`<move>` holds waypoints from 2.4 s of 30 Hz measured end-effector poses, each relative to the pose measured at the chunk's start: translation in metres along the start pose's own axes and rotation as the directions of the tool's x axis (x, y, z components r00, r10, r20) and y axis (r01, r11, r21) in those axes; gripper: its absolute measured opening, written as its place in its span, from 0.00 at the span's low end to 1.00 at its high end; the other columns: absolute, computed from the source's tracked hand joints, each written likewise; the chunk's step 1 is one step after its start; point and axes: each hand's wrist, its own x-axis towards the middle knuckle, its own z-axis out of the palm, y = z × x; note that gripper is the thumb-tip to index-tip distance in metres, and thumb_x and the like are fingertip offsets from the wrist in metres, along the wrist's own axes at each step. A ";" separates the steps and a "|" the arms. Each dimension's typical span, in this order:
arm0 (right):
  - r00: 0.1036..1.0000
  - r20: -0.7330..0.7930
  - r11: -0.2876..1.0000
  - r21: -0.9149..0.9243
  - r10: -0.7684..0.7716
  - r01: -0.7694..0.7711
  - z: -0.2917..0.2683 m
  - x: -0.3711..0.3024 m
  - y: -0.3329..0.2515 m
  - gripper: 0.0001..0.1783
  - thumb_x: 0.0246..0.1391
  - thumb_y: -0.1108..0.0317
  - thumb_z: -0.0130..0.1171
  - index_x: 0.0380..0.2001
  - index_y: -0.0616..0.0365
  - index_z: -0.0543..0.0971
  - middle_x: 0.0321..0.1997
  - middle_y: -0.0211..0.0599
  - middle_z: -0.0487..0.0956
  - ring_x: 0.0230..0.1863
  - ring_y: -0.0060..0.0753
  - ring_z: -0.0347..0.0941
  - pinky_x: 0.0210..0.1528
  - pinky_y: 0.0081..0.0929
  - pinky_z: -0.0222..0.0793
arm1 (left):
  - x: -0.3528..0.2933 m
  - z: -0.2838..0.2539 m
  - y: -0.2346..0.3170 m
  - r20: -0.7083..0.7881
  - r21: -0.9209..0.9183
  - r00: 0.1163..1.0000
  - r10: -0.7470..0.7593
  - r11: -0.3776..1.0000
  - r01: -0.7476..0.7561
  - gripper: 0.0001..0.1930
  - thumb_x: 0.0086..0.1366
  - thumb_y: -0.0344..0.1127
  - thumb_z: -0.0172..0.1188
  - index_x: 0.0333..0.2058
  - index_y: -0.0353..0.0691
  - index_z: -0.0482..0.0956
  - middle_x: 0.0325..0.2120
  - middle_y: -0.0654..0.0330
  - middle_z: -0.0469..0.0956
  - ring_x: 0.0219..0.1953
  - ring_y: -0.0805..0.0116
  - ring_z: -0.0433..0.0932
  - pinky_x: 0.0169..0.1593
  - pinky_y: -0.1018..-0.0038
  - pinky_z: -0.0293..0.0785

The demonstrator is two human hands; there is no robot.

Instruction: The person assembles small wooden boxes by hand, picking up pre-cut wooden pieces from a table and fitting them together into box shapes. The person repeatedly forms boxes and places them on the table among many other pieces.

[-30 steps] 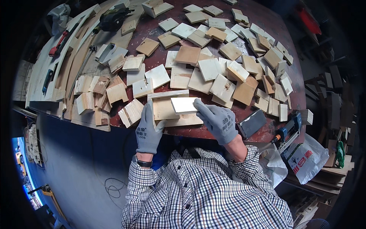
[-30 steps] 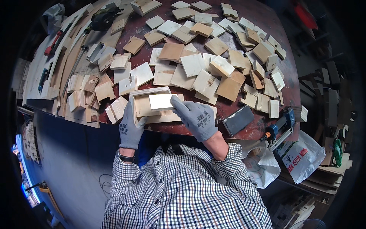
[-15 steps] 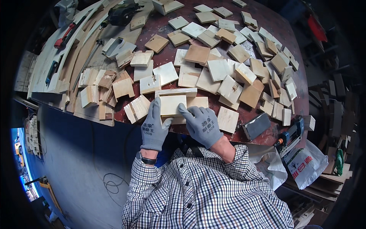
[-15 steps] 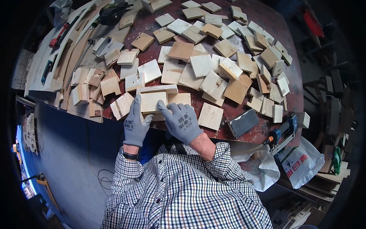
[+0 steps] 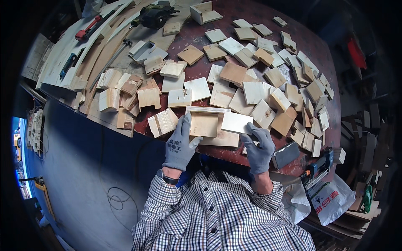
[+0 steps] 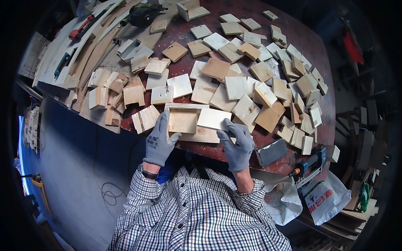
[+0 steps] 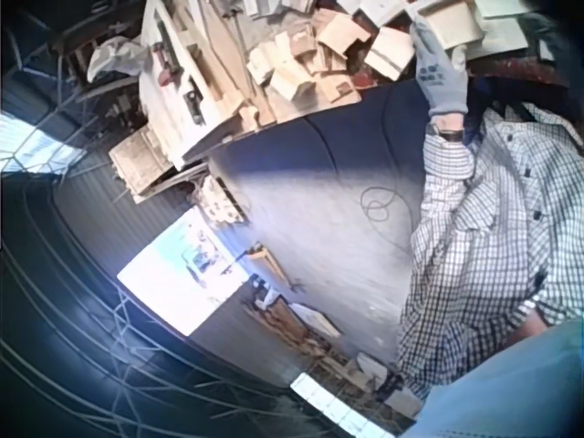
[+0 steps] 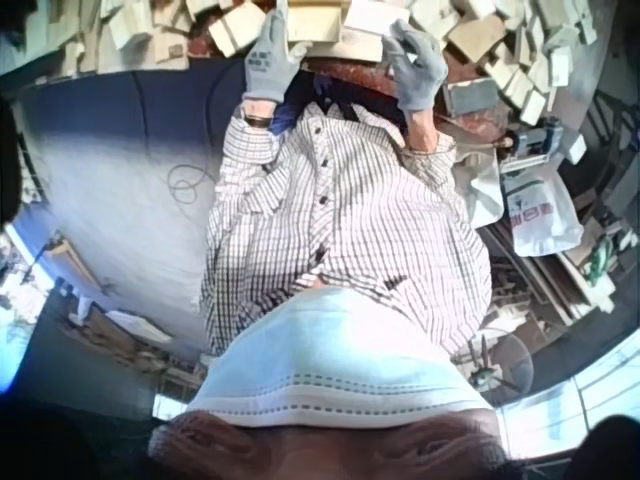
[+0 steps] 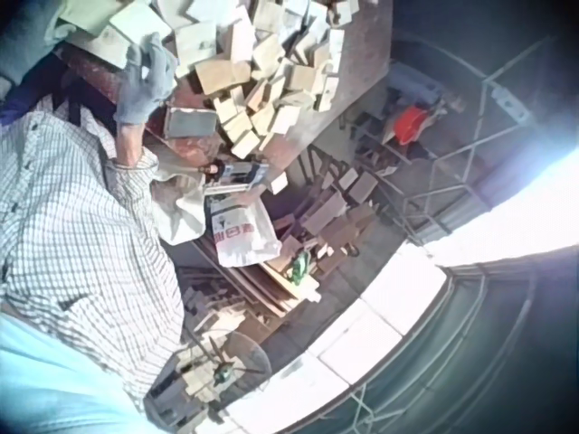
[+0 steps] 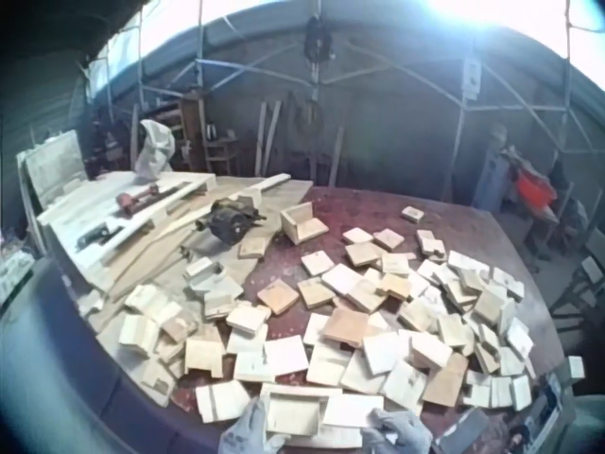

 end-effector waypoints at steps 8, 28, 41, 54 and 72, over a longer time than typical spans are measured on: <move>0.968 -0.095 0.972 0.053 0.234 -0.230 -0.021 0.048 0.019 0.13 0.62 0.68 0.71 0.46 0.65 0.87 0.34 0.35 0.86 0.35 0.19 0.79 0.39 0.21 0.75 | 0.001 -0.006 0.003 0.048 0.007 0.999 -0.019 1.000 0.019 0.47 0.66 0.56 0.66 0.74 0.36 0.56 0.70 0.43 0.65 0.67 0.45 0.72 0.63 0.59 0.77; 0.788 0.603 0.944 -0.172 -0.125 0.281 0.129 0.192 0.026 0.25 0.64 0.63 0.62 0.63 0.52 0.77 0.50 0.45 0.84 0.49 0.48 0.83 0.51 0.39 0.78 | 0.016 -0.051 -0.104 0.089 0.187 0.992 -0.093 0.979 0.075 0.58 0.45 0.45 0.80 0.73 0.40 0.59 0.57 0.48 0.71 0.60 0.46 0.69 0.66 0.55 0.68; 0.903 0.399 0.986 0.105 -0.162 0.131 0.026 0.112 -0.043 0.22 0.64 0.75 0.63 0.61 0.61 0.80 0.47 0.43 0.86 0.45 0.32 0.85 0.48 0.28 0.80 | 0.008 -0.060 -0.127 -0.222 -0.431 0.922 -0.316 0.880 0.198 0.41 0.60 0.35 0.75 0.68 0.32 0.66 0.59 0.51 0.74 0.60 0.63 0.75 0.63 0.67 0.73; 0.909 0.413 0.997 0.078 -0.050 0.019 0.007 0.064 -0.046 0.21 0.63 0.76 0.62 0.59 0.63 0.80 0.44 0.43 0.87 0.42 0.33 0.84 0.48 0.29 0.78 | 0.008 -0.036 -0.111 -0.383 0.198 0.907 -0.176 0.943 0.267 0.54 0.51 0.46 0.80 0.73 0.37 0.59 0.64 0.45 0.69 0.64 0.44 0.68 0.68 0.51 0.67; 0.910 0.410 0.993 0.068 0.060 -0.096 -0.003 0.032 -0.059 0.19 0.66 0.73 0.62 0.59 0.63 0.81 0.41 0.41 0.86 0.37 0.28 0.83 0.42 0.25 0.77 | 0.003 -0.031 -0.112 -0.243 -0.274 0.955 -0.168 0.957 0.099 0.56 0.49 0.41 0.81 0.73 0.36 0.57 0.60 0.48 0.71 0.62 0.53 0.73 0.65 0.59 0.71</move>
